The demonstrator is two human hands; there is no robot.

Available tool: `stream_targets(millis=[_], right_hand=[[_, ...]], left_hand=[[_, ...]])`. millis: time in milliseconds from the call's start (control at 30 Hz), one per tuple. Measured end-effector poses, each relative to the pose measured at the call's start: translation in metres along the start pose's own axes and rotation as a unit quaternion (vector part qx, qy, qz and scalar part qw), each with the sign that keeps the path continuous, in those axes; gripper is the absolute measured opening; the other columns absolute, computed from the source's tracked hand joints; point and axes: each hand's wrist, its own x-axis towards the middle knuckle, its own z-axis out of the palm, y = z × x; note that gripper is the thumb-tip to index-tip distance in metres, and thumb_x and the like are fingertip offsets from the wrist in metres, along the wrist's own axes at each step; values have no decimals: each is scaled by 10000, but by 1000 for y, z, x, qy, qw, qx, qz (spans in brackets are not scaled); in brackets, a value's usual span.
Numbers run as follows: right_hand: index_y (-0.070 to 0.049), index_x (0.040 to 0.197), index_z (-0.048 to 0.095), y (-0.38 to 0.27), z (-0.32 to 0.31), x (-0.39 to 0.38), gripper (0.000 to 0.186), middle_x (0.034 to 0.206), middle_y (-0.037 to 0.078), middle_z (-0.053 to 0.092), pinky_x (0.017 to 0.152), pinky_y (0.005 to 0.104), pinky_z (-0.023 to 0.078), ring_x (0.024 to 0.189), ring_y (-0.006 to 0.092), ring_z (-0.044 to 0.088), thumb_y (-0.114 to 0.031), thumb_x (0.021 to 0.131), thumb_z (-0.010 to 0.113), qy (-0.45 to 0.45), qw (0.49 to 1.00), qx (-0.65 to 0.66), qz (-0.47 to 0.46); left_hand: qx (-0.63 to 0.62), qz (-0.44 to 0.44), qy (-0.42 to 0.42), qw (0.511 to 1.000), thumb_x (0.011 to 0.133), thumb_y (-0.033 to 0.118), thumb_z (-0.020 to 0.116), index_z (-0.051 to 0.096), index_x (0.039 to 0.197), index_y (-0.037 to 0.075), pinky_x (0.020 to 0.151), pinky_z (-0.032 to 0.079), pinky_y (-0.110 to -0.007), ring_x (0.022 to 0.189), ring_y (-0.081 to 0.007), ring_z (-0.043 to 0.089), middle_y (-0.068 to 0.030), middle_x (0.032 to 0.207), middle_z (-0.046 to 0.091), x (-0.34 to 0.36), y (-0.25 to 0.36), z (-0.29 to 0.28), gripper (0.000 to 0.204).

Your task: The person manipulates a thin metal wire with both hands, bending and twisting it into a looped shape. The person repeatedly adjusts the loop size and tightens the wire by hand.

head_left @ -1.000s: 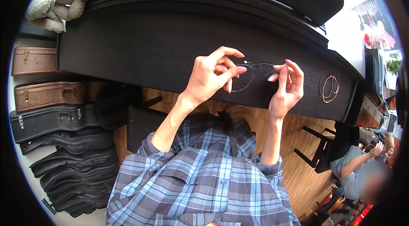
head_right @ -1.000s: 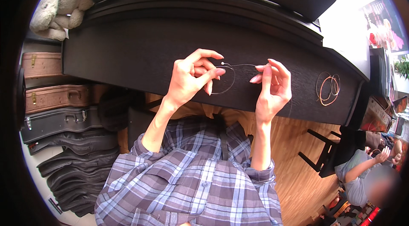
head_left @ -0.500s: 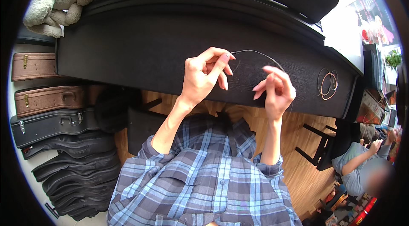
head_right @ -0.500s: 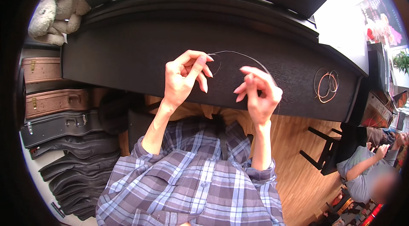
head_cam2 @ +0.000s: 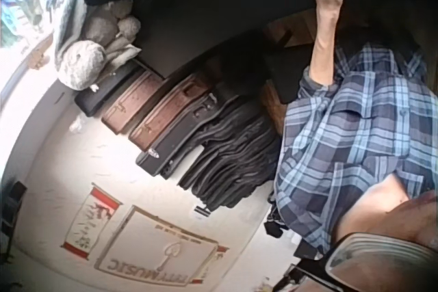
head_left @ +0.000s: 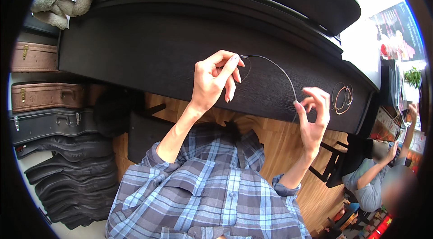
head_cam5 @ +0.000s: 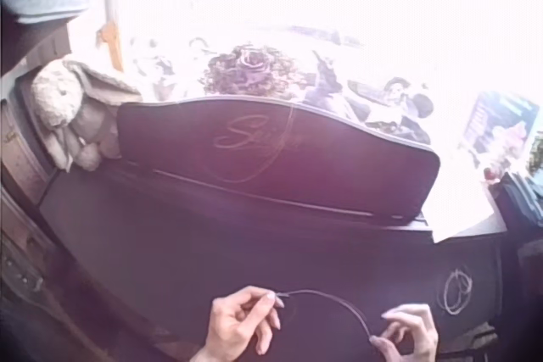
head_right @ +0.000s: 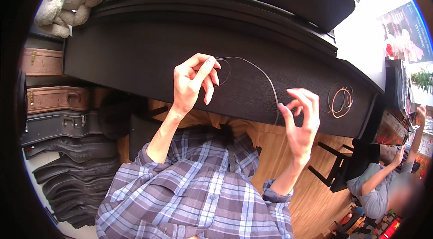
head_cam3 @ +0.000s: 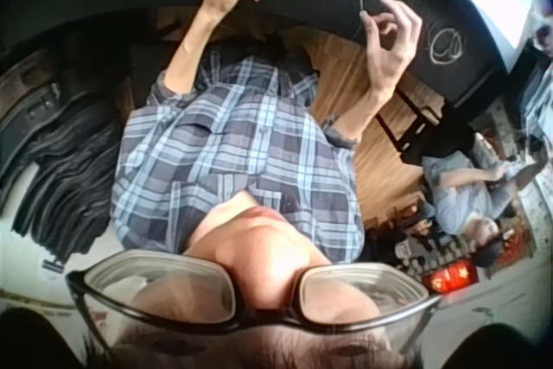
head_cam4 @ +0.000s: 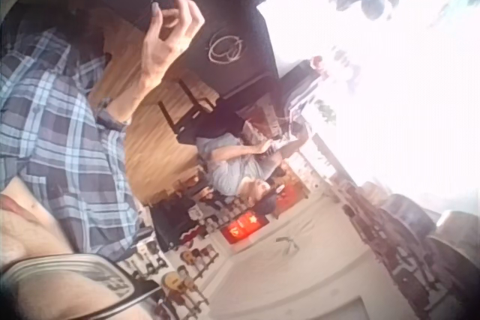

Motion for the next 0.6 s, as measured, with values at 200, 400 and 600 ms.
stream_targets(millis=[200, 400, 600], right_hand=[[-182, 1014, 779, -25, 12, 7, 359, 1155, 0, 694, 804, 341, 525, 870, 158, 633, -59, 678, 809, -156, 946, -119, -259], [-96, 974, 772, -28, -10, 11, 287, 1017, 16, 757, 815, 339, 552, 925, 206, 709, -83, 697, 847, -337, 919, -18, -203], [44, 921, 772, -4, -34, 15, 221, 975, 185, 766, 673, 331, 654, 877, 264, 764, 90, 705, 779, -378, 876, 295, -54]], left_hand=[[-9, -13, -13, 1000, 1050, 145, 566, 662, 961, -47, 340, 405, -217, 391, -124, 581, -104, 672, 651, 1, 1, -1, 232], [-55, -33, -42, 997, 1045, 146, 566, 663, 944, -43, 339, 396, -210, 385, -114, 574, -103, 675, 652, 2, 3, -8, 236], [-156, -69, -76, 982, 1034, 177, 553, 646, 880, -19, 323, 386, -213, 365, -115, 546, -121, 675, 653, 6, 5, -18, 267]])
